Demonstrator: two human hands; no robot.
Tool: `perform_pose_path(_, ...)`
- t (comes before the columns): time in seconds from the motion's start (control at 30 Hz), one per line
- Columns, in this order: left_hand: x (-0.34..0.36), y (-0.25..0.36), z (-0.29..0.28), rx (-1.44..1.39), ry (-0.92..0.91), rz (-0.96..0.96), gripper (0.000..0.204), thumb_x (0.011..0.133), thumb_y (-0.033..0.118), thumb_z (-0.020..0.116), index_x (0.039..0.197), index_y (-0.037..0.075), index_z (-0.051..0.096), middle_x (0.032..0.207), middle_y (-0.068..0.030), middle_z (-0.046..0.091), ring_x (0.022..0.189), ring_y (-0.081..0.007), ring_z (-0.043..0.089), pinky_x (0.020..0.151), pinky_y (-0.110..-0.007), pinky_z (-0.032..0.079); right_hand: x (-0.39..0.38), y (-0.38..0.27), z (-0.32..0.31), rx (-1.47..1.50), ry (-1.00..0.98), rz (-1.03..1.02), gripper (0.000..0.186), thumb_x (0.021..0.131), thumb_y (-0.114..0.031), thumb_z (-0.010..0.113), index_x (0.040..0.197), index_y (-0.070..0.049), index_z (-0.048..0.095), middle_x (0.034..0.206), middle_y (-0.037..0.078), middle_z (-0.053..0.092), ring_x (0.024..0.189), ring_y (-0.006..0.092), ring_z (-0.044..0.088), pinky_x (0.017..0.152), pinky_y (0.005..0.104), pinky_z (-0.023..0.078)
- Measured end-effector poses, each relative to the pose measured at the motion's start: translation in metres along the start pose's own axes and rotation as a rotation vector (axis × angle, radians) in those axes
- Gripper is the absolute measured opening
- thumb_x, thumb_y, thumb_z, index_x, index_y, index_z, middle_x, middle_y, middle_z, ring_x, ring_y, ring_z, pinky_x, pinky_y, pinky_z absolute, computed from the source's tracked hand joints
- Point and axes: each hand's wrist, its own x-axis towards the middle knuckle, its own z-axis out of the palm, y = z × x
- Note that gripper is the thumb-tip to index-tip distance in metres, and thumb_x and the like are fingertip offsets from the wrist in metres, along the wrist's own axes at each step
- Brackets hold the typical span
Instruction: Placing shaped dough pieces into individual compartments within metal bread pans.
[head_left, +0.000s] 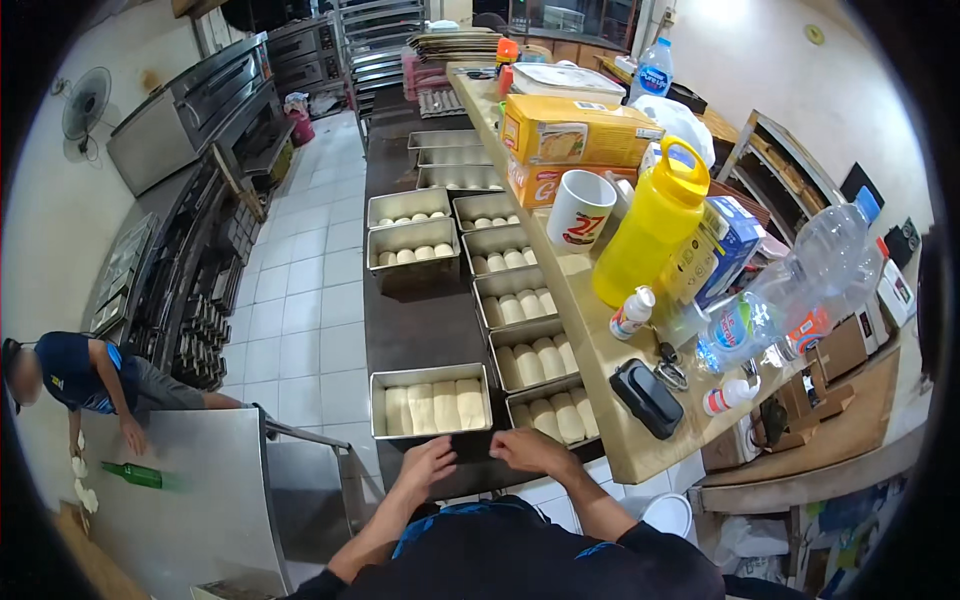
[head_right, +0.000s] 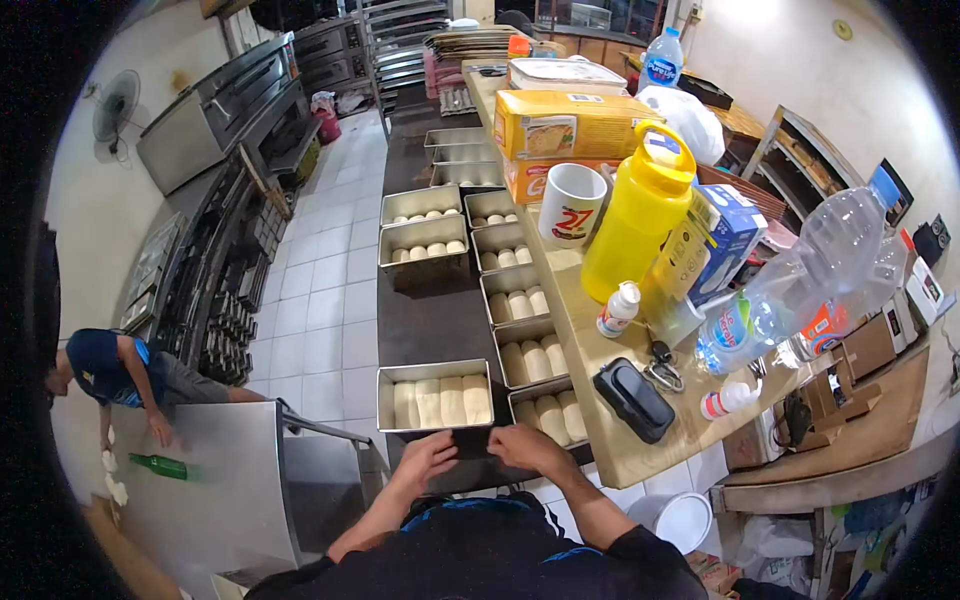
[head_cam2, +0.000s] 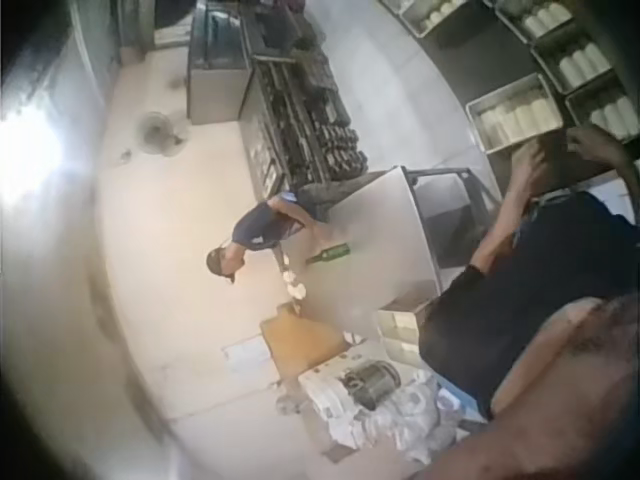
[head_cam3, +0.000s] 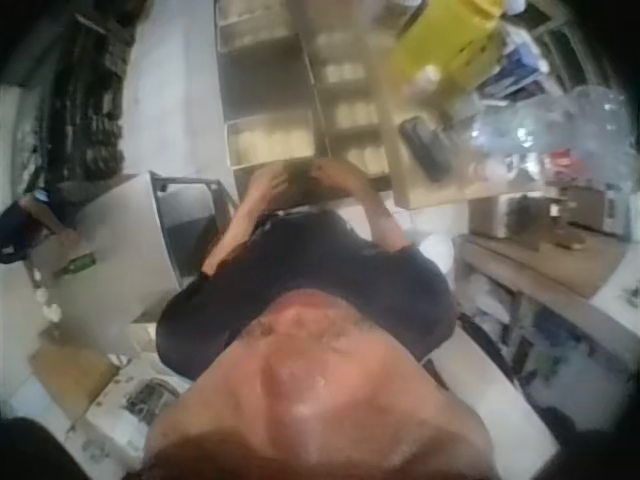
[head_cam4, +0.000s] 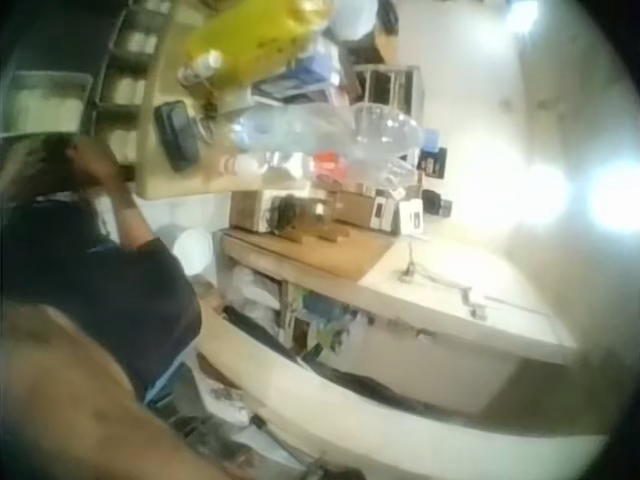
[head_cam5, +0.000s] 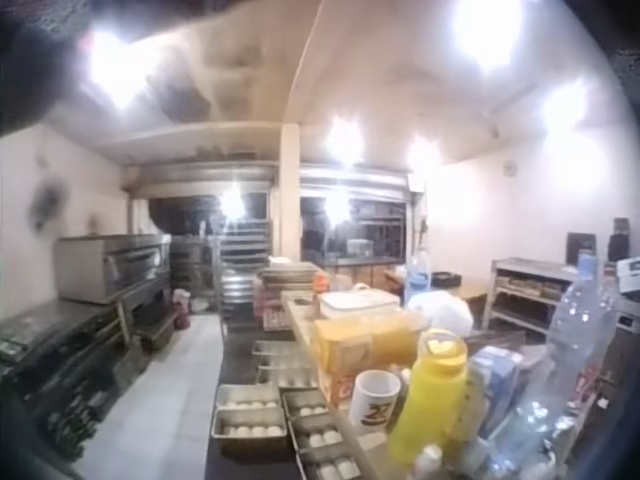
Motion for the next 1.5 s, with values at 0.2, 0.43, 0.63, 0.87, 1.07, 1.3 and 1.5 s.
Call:
perform_pose_path(0.2, 0.062, 0.014, -0.094, 0.880, 0.974, 1.084, 0.056, 0.099, 0.017, 0.053, 0.151, -0.001, 0.044, 0.120, -0.0262, 0.070, 0.103, -0.0437, 0.069, 0.088, -0.047, 0.055, 0.051, -0.052, 0.014, 0.322, -0.063, 0.013, 0.022, 0.097, -0.021, 0.056, 0.106, -0.006, 0.070, 0.099, 0.014, 0.075, 0.091, 0.0376, 0.069, 0.079, 0.0459, 0.052)
perform_pose_path(0.43, 0.027, -0.035, -0.096, 0.805, 0.369, 0.531, 0.050, 0.103, 0.015, 0.049, 0.151, 0.004, 0.044, 0.124, -0.0286, 0.066, 0.107, -0.0449, 0.067, 0.088, -0.050, 0.052, 0.133, -0.035, 0.065, -0.213, 0.257, -0.363, 0.018, 0.087, -0.011, 0.060, 0.097, -0.002, 0.072, 0.088, 0.019, 0.073, 0.075, 0.0428, 0.064, 0.073, 0.0489, 0.051)
perform_pose_path(0.63, 0.028, -0.011, -0.129, 0.378, 0.108, 0.417, 0.048, 0.104, 0.016, 0.052, 0.149, 0.000, 0.050, 0.135, -0.0186, 0.067, 0.110, -0.0304, 0.069, 0.094, -0.035, 0.052, 0.136, -0.121, 0.023, -0.155, -0.090, -0.129, 0.017, 0.077, 0.003, 0.062, 0.090, 0.001, 0.074, 0.090, 0.017, 0.075, 0.080, 0.0422, 0.068, 0.074, 0.0479, 0.054)
perform_pose_path(0.87, 0.027, -0.013, -0.143, 0.583, 0.057, 0.393, 0.051, 0.104, 0.021, 0.054, 0.150, 0.001, 0.050, 0.128, -0.0164, 0.071, 0.104, -0.0264, 0.070, 0.090, -0.032, 0.052, 0.198, -0.084, 0.127, -0.288, -0.206, -0.130, 0.016, 0.082, -0.009, 0.064, 0.091, -0.001, 0.075, 0.086, 0.018, 0.075, 0.078, 0.0407, 0.070, 0.072, 0.0479, 0.054)
perform_pose_path(1.07, 0.032, -0.014, -0.144, 0.652, 0.059, 0.366, 0.051, 0.102, 0.023, 0.055, 0.150, 0.006, 0.052, 0.116, -0.0161, 0.075, 0.092, -0.0275, 0.070, 0.079, -0.035, 0.051, 0.195, -0.066, 0.136, -0.317, -0.261, -0.108, 0.017, 0.084, -0.012, 0.064, 0.089, 0.000, 0.076, 0.085, 0.019, 0.075, 0.077, 0.0400, 0.070, 0.072, 0.0472, 0.054)
perform_pose_path(1.3, 0.031, -0.012, -0.136, 0.666, 0.083, 0.393, 0.050, 0.103, 0.024, 0.053, 0.150, 0.010, 0.052, 0.104, -0.0177, 0.075, 0.082, -0.0334, 0.069, 0.072, -0.041, 0.049, 0.211, -0.075, 0.119, -0.298, -0.312, -0.054, 0.019, 0.084, -0.010, 0.062, 0.086, 0.003, 0.075, 0.086, 0.020, 0.075, 0.074, 0.0395, 0.069, 0.071, 0.0457, 0.055)
perform_pose_path(1.5, 0.014, -0.008, -0.119, 0.716, 0.182, 0.323, 0.052, 0.105, 0.024, 0.047, 0.155, 0.013, 0.045, 0.102, -0.0203, 0.073, 0.083, -0.0403, 0.067, 0.074, -0.047, 0.050, 0.222, -0.081, 0.106, -0.308, -0.376, -0.051, 0.020, 0.083, -0.010, 0.062, 0.084, 0.005, 0.075, 0.086, 0.020, 0.075, 0.073, 0.0389, 0.068, 0.071, 0.0448, 0.055)
